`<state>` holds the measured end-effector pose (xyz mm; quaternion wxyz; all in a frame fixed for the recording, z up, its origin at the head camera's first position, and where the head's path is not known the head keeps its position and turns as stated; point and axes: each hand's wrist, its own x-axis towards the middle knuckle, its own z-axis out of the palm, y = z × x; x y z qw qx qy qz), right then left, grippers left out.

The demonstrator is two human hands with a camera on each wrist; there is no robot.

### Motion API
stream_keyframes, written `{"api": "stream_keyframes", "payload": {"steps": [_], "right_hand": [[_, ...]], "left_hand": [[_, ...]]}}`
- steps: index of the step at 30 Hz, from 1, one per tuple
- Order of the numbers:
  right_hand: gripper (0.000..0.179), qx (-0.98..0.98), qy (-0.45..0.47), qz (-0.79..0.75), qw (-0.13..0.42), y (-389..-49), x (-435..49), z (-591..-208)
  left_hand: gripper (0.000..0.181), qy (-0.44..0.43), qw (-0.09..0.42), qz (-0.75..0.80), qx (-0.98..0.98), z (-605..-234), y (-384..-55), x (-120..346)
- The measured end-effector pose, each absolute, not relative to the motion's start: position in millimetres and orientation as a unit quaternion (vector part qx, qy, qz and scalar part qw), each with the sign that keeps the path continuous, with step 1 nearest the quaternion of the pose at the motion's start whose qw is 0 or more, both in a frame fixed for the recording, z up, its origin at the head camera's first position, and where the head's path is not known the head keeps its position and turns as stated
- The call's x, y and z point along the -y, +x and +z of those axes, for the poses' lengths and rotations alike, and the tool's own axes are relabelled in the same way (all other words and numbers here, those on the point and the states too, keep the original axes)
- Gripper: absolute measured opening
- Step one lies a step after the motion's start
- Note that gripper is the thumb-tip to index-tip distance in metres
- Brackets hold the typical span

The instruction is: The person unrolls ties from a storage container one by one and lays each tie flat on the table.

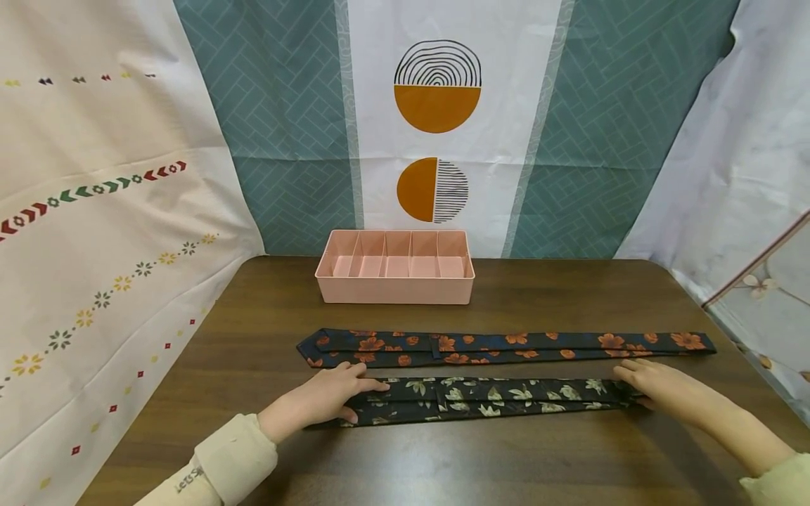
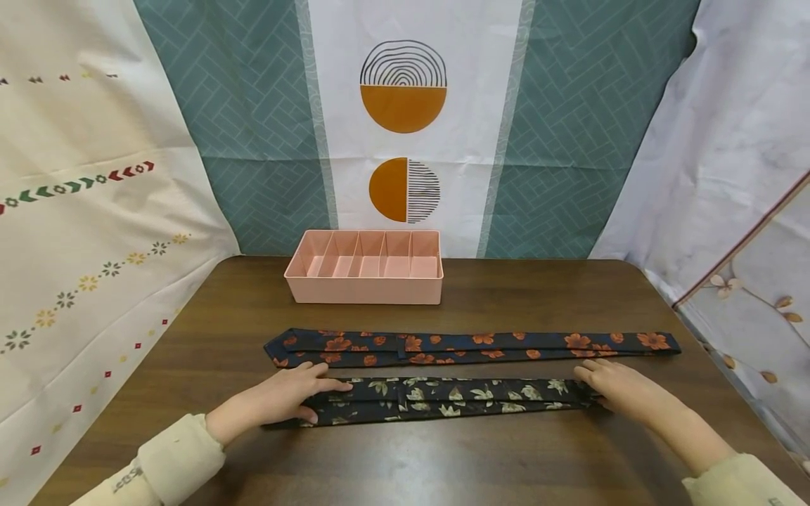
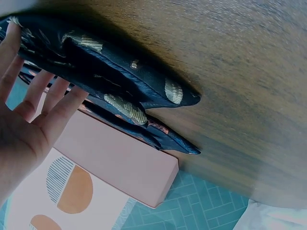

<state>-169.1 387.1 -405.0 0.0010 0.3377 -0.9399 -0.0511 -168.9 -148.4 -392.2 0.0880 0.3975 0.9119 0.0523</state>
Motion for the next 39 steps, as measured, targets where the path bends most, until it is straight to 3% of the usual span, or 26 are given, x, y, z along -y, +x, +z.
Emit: {"api": "stream_keyframes", "payload": {"steps": [8,15,21,30,39], "right_hand": [[0.053,0.95,0.305,-0.049,-0.039,-168,-394,-401],[0.043,0.95,0.304,-0.052,-0.039,-171,-394,-400],[0.049,0.952,0.295,-0.058,-0.054,-171,-397,-401],[0.056,0.952,0.297,-0.046,-0.057,-171,-405,-402],[0.048,0.947,0.311,-0.066,-0.029,-173,-411,-402]], "left_hand": [[0.065,0.393,0.093,0.048,-0.913,-392,-170,147],[0.066,0.391,0.095,0.046,-0.914,-394,-172,147],[0.066,0.395,0.092,0.047,-0.913,-394,-172,148],[0.065,0.395,0.088,0.045,-0.913,-395,-171,148],[0.064,0.392,0.093,0.046,-0.914,-394,-171,148]]}}
